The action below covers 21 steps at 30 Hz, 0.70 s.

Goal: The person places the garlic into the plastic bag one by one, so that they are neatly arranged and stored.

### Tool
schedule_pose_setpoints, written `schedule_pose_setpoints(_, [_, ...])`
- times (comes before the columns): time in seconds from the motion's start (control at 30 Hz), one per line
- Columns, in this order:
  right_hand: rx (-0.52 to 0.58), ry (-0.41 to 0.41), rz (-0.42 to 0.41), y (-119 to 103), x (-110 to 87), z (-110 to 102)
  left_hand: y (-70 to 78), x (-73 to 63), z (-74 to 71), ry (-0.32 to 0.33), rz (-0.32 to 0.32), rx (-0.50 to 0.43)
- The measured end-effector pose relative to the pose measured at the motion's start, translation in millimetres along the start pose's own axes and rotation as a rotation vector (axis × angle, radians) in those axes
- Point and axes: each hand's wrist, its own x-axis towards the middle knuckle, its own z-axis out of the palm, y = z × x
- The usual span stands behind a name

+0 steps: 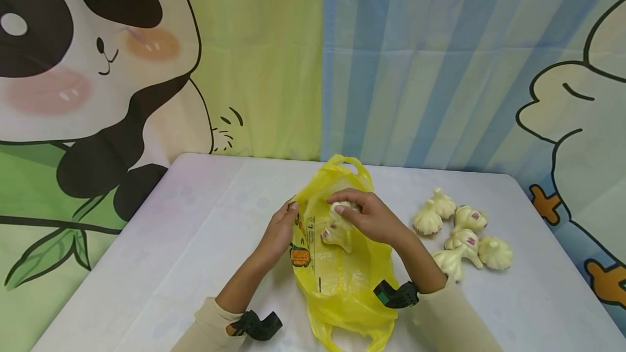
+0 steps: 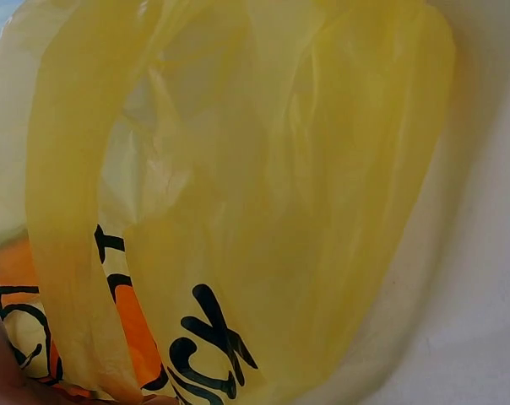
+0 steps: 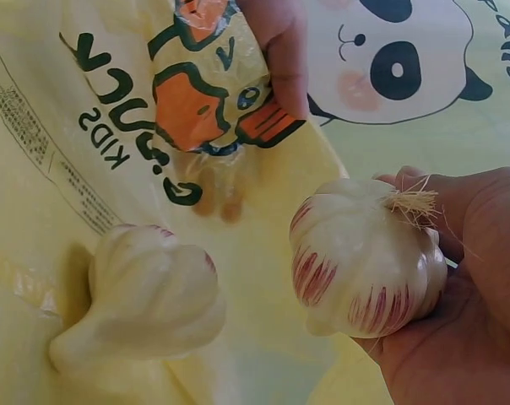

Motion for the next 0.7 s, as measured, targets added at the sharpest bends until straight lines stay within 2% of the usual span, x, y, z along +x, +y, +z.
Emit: schedule_pose_setpoints(0.7, [-0.048, -0.002, 0.068, 17, 1.6, 13, -1.8, -0.7, -0.2, -0.038, 0.020, -0.052])
